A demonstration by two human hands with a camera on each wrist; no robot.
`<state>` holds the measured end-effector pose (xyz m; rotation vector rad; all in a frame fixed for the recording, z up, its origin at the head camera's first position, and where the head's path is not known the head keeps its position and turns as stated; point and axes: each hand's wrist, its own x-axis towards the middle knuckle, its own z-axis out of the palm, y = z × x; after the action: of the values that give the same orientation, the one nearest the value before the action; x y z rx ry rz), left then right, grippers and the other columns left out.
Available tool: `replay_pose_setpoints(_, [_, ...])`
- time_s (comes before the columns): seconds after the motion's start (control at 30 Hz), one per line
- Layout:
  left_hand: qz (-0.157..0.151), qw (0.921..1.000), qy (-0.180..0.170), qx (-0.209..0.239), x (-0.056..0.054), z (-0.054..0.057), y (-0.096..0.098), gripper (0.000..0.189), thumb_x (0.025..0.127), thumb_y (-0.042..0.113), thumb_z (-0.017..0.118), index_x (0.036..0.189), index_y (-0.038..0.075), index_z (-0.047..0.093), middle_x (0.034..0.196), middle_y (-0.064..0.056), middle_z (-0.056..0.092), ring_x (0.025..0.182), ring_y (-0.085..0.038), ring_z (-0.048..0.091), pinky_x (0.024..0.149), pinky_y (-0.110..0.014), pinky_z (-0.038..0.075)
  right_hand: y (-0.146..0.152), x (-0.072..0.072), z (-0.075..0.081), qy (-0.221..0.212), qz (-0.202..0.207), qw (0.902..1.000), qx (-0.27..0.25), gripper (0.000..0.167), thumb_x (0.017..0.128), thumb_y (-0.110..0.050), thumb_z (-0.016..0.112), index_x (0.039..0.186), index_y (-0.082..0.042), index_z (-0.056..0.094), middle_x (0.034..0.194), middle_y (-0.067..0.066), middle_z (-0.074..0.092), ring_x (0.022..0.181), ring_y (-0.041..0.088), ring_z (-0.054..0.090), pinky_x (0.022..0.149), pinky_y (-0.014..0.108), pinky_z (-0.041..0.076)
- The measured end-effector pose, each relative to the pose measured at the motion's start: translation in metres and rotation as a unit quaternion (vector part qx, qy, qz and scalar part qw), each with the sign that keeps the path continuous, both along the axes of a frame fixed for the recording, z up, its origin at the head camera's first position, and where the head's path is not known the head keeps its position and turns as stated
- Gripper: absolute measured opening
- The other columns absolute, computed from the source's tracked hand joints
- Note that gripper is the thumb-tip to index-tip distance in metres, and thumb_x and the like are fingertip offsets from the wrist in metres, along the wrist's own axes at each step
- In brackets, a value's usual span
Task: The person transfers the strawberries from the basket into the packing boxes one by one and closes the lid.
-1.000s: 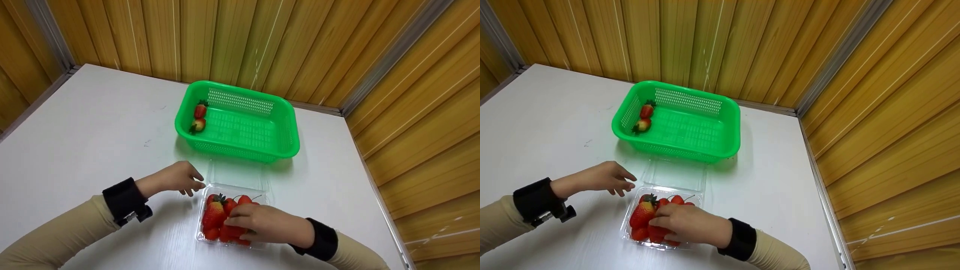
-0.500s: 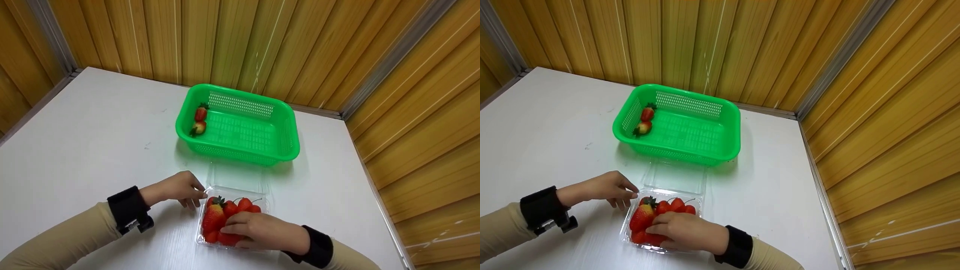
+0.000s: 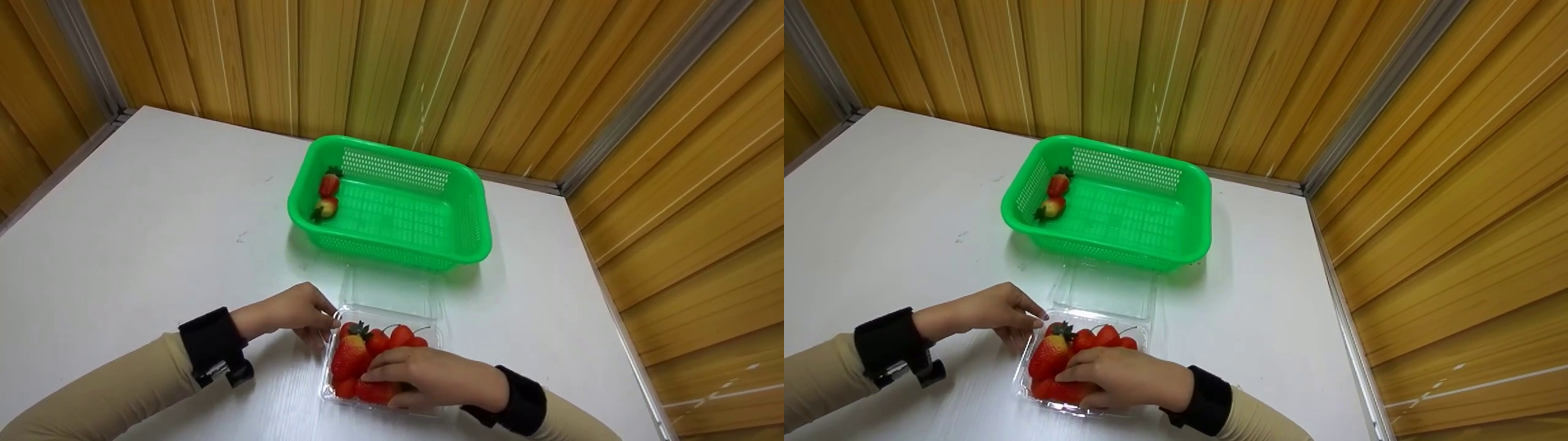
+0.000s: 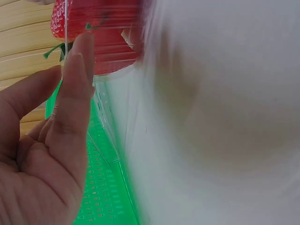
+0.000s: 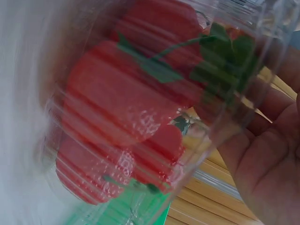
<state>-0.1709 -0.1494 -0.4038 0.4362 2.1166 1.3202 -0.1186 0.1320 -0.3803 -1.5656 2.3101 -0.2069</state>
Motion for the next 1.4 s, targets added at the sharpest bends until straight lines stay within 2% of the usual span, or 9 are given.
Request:
replay_pose_setpoints(0.2, [0.026, 0.9993, -0.025, 0.012, 0.001, -0.001, 0.001, 0.028, 0.094, 0.009, 0.070, 0.115, -0.008, 0.073, 0.074, -0.013, 0.077, 0.057, -0.003, 0.070, 0.058, -0.021, 0.061, 0.000, -0.001, -0.003, 0.003, 0.005, 0.9999, -0.013, 0.043, 0.096, -0.023, 0.073, 0.137, -0.012, 0.065, 0.131, 0.003, 0.071, 0.129, 0.017, 0.062, 0.107, 0.024, 0.054])
replay_pose_setpoints(0.67, [0.055, 0.9982, -0.017, 0.018, 0.005, -0.006, 0.003, 0.023, 0.093, 0.008, 0.070, 0.108, -0.009, 0.075, 0.070, -0.007, 0.075, 0.056, -0.002, 0.069, 0.058, -0.022, 0.061, 0.001, 0.000, -0.001, -0.032, -0.013, 0.9994, 0.000, 0.045, 0.096, -0.022, 0.073, 0.139, -0.014, 0.063, 0.134, 0.001, 0.070, 0.130, 0.016, 0.061, 0.107, 0.025, 0.054])
replay_pose_setpoints(0.8, [0.065, 0.9975, -0.018, 0.021, 0.005, -0.005, 0.004, 0.024, 0.093, 0.008, 0.070, 0.109, -0.010, 0.074, 0.069, -0.006, 0.075, 0.054, -0.002, 0.068, 0.057, -0.023, 0.061, 0.003, -0.002, 0.001, 0.003, 0.005, 0.9999, -0.010, 0.044, 0.096, -0.022, 0.073, 0.137, -0.013, 0.064, 0.133, 0.003, 0.070, 0.129, 0.018, 0.062, 0.108, 0.026, 0.054])
replay_pose_setpoints(0.93, [0.070, 0.9973, -0.011, 0.021, 0.005, -0.005, 0.005, 0.025, 0.092, 0.009, 0.071, 0.108, -0.010, 0.074, 0.072, -0.010, 0.076, 0.052, 0.000, 0.066, 0.054, -0.020, 0.058, 0.006, -0.004, 0.004, 0.031, 0.019, 0.9990, -0.027, 0.043, 0.095, -0.023, 0.074, 0.135, -0.011, 0.065, 0.131, 0.004, 0.071, 0.125, 0.018, 0.064, 0.107, 0.025, 0.054])
replay_pose_setpoints(1.03, [0.064, 0.9978, -0.005, 0.019, 0.005, -0.006, 0.004, 0.027, 0.093, 0.011, 0.070, 0.110, -0.009, 0.074, 0.077, -0.015, 0.078, 0.054, -0.002, 0.067, 0.053, -0.019, 0.057, 0.008, -0.008, 0.008, 0.040, 0.023, 0.9983, -0.036, 0.041, 0.095, -0.024, 0.075, 0.132, -0.010, 0.066, 0.129, 0.004, 0.072, 0.121, 0.018, 0.065, 0.104, 0.025, 0.055])
replay_pose_setpoints(1.13, [0.054, 0.9985, -0.008, 0.010, 0.006, -0.006, 0.001, 0.033, 0.096, 0.016, 0.067, 0.117, -0.009, 0.072, 0.083, -0.021, 0.078, 0.058, -0.008, 0.072, 0.054, -0.020, 0.057, 0.008, -0.015, 0.016, 0.052, 0.025, 0.9974, -0.045, 0.039, 0.096, -0.025, 0.073, 0.131, -0.008, 0.067, 0.127, 0.006, 0.072, 0.119, 0.019, 0.066, 0.103, 0.026, 0.056])
replay_pose_setpoints(1.27, [0.040, 0.9990, -0.009, -0.016, 0.005, 0.000, -0.006, 0.038, 0.100, 0.021, 0.063, 0.123, -0.008, 0.069, 0.089, -0.023, 0.078, 0.068, -0.021, 0.078, 0.058, -0.024, 0.060, 0.005, -0.030, 0.031, 0.060, 0.024, 0.9967, -0.049, 0.034, 0.098, -0.021, 0.071, 0.129, -0.007, 0.068, 0.124, 0.007, 0.073, 0.118, 0.020, 0.067, 0.104, 0.029, 0.057])
replay_pose_setpoints(1.33, [0.030, 0.9991, 0.005, -0.030, 0.002, 0.009, -0.011, 0.038, 0.101, 0.021, 0.061, 0.124, -0.009, 0.069, 0.092, -0.024, 0.078, 0.073, -0.025, 0.079, 0.061, -0.027, 0.062, 0.002, -0.041, 0.041, 0.071, 0.023, 0.9959, -0.051, 0.031, 0.098, -0.018, 0.070, 0.127, -0.007, 0.069, 0.122, 0.008, 0.074, 0.116, 0.021, 0.068, 0.102, 0.030, 0.058])
replay_pose_setpoints(1.4, [0.020, 0.9984, 0.033, -0.041, -0.005, 0.023, -0.016, 0.038, 0.102, 0.020, 0.059, 0.124, -0.009, 0.068, 0.097, -0.025, 0.078, 0.078, -0.027, 0.079, 0.064, -0.029, 0.064, -0.001, -0.053, 0.056, 0.090, 0.022, 0.9942, -0.055, 0.030, 0.098, -0.016, 0.070, 0.126, -0.006, 0.070, 0.120, 0.009, 0.074, 0.115, 0.022, 0.069, 0.101, 0.031, 0.058])
